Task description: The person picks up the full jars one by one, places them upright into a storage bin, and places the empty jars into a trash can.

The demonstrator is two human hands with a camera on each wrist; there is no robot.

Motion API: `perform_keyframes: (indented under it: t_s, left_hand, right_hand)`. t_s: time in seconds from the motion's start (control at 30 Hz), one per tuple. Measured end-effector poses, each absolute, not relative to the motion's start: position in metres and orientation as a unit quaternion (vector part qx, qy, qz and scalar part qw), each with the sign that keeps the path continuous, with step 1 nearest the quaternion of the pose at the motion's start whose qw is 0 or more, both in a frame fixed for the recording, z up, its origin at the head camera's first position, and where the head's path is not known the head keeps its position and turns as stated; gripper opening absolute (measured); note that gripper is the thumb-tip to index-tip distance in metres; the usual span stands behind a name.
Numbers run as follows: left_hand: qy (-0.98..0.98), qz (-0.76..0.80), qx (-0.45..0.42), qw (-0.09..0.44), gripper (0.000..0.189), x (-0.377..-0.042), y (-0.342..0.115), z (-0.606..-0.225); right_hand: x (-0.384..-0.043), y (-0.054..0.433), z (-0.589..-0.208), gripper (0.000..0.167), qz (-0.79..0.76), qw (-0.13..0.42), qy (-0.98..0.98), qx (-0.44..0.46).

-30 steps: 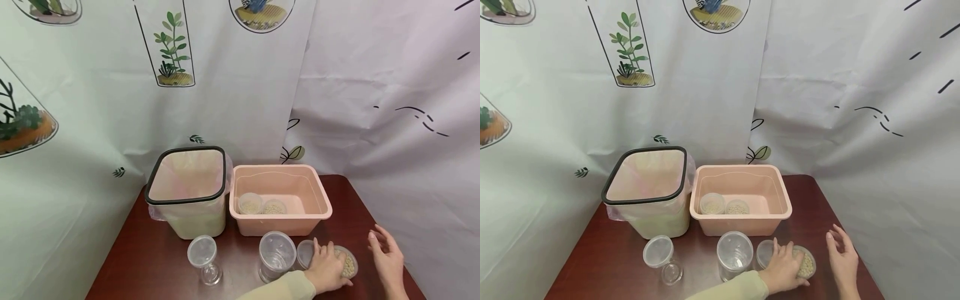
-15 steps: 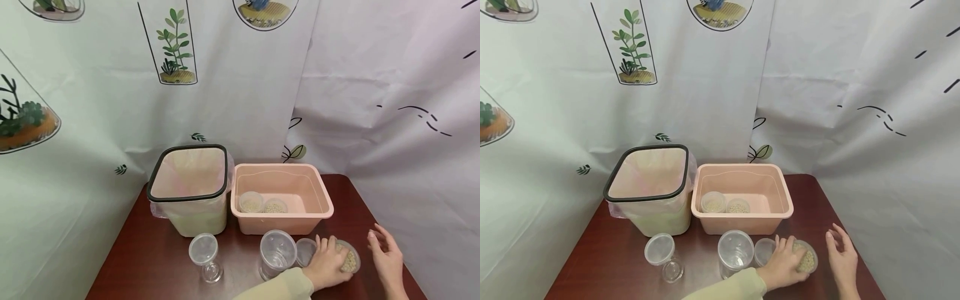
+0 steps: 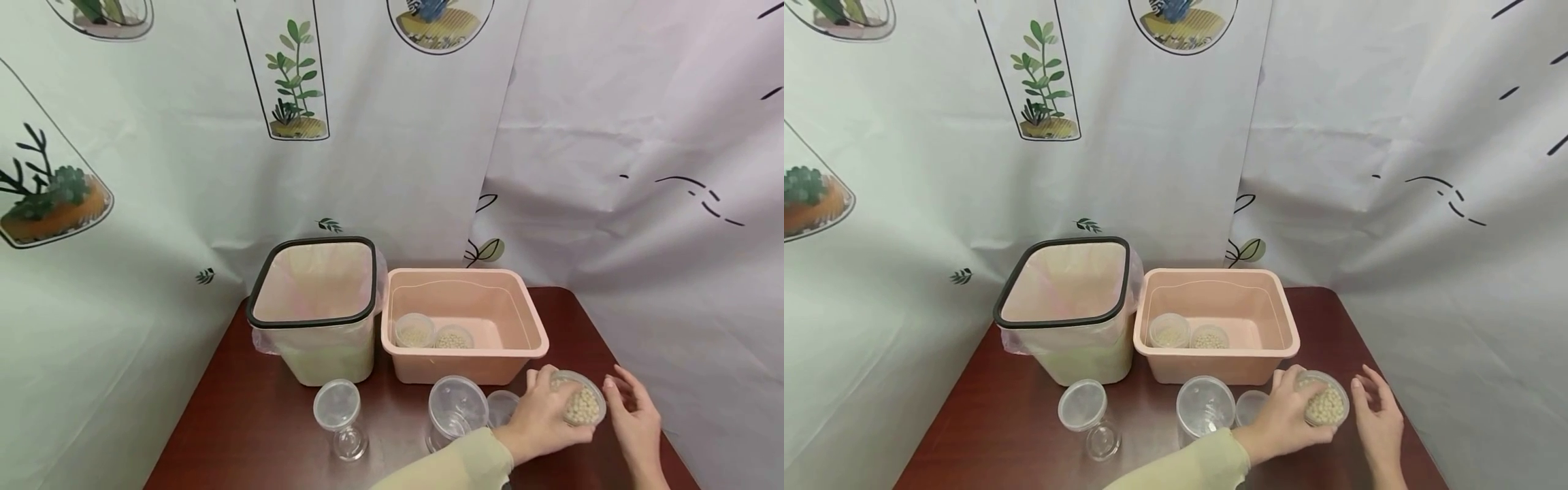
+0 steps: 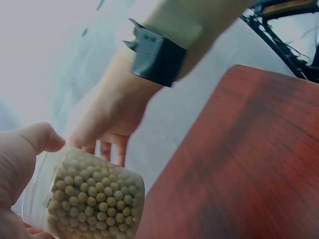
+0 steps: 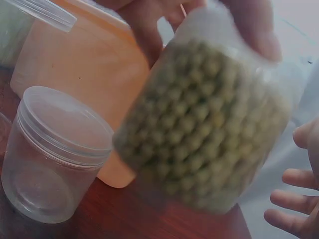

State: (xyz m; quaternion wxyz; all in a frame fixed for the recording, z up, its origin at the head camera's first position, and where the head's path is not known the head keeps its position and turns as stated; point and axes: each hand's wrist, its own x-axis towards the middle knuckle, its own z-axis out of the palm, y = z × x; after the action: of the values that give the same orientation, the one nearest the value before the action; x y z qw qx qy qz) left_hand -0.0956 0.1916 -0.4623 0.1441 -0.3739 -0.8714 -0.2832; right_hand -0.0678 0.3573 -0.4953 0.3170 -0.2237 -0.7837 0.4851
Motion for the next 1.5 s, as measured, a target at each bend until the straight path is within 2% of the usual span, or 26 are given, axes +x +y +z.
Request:
perform_keyframes:
  t_s: [0.23,0.33,0.43,0.47,0.57,0.8,0.9,1.07,1.17,1.5]
  left_hand:
    - [-0.84,-0.334,-0.381,0.193,0.057,-0.103,0.187,-0.444]
    - [-0.828,-0.342,-0.391,0.21,0.059,-0.107,0.183,-0.434]
    - [-0.823,-0.35,-0.397,0.209,0.06,-0.111,0.177,-0.421]
    - [-0.822,-0.354,-0.396,0.206,0.06,-0.113,0.174,-0.416]
    - [-0.818,-0.375,-0.389,0.198,0.058,-0.119,0.165,-0.4]
    - [-0.807,-0.41,-0.369,0.213,0.057,-0.139,0.148,-0.376]
    - [-0.809,-0.417,-0.356,0.212,0.056,-0.147,0.141,-0.373]
    - [-0.814,-0.435,-0.333,0.193,0.055,-0.164,0.131,-0.37]
    - [-0.815,-0.439,-0.327,0.189,0.054,-0.174,0.127,-0.37]
    - [-0.85,-0.431,-0.277,0.123,0.053,-0.193,0.124,-0.38]
  right_hand:
    - [-0.07,0.359,-0.497,0.037,0.472,0.316,-0.794,-0.217]
    - [-0.082,0.389,-0.537,0.039,0.458,0.314,-0.805,-0.208]
    - [-0.084,0.39,-0.539,0.041,0.459,0.3,-0.809,-0.212]
    - [-0.084,0.387,-0.537,0.041,0.464,0.299,-0.807,-0.211]
    - [-0.076,0.357,-0.495,0.041,0.494,0.277,-0.794,-0.223]
    - [-0.085,0.35,-0.492,0.038,0.498,0.298,-0.789,-0.201]
    - [-0.097,0.353,-0.509,0.037,0.501,0.321,-0.791,-0.144]
    - [-0.133,0.369,-0.566,0.04,0.508,0.328,-0.794,-0.066]
    - [-0.147,0.369,-0.584,0.04,0.505,0.326,-0.796,-0.064]
    - [-0.125,0.311,-0.516,0.036,0.565,0.306,-0.766,-0.033]
